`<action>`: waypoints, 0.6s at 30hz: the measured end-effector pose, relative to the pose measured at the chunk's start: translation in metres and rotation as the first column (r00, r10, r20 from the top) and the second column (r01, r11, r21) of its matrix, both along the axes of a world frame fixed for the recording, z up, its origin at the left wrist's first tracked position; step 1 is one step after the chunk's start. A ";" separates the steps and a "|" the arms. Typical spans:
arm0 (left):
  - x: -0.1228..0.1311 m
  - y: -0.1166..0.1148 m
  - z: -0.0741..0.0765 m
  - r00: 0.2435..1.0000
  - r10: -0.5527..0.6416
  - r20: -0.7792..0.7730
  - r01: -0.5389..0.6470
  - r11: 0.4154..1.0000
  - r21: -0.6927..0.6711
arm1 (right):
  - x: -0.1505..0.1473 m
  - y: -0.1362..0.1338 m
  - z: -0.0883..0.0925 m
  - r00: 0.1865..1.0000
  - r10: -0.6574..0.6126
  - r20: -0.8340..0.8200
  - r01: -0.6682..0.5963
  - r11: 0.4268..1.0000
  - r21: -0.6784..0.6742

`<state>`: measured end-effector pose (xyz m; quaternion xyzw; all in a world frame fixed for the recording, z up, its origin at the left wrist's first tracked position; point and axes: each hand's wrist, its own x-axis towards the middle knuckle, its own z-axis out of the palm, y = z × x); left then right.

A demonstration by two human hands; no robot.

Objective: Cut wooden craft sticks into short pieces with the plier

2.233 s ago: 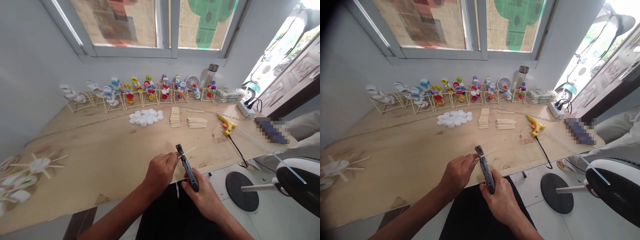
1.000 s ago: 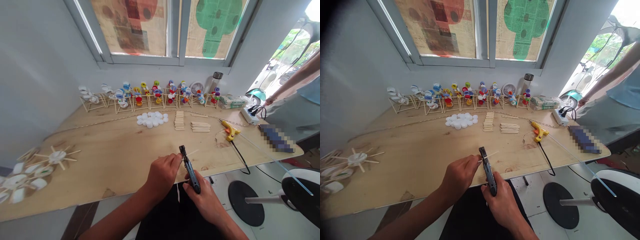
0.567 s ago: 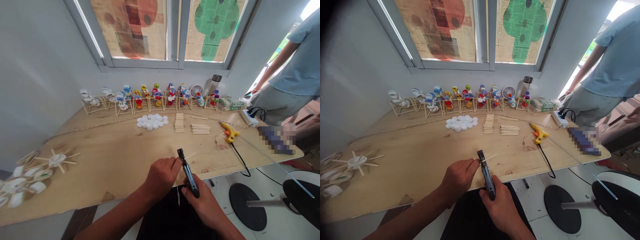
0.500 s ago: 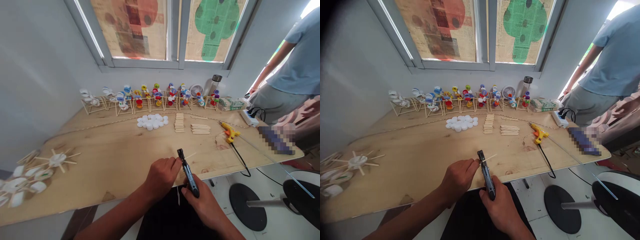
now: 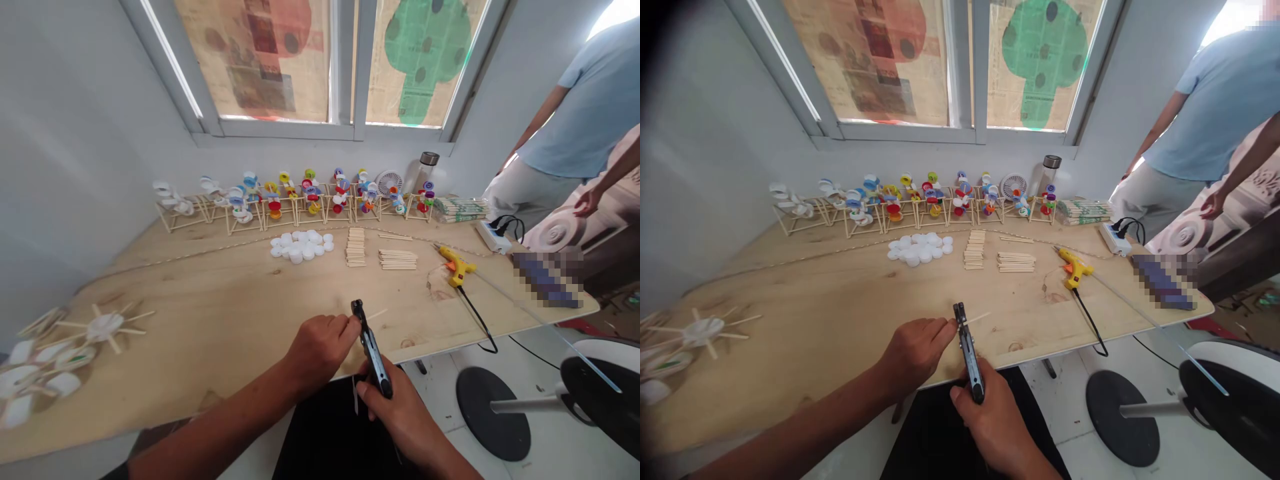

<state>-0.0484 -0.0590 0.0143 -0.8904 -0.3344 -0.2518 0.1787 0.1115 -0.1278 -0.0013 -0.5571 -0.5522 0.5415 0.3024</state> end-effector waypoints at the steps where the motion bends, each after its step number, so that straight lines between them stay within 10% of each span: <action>1: 0.002 0.000 -0.002 1.000 0.001 0.029 0.000 1.000 -0.019 | 0.001 0.000 -0.001 1.000 -0.008 0.029 0.008 1.000 0.021; 18: -0.010 0.009 -0.006 0.993 -0.086 -0.083 0.092 0.994 0.060 | -0.006 -0.001 0.001 0.986 0.020 -0.165 -0.037 0.994 -0.102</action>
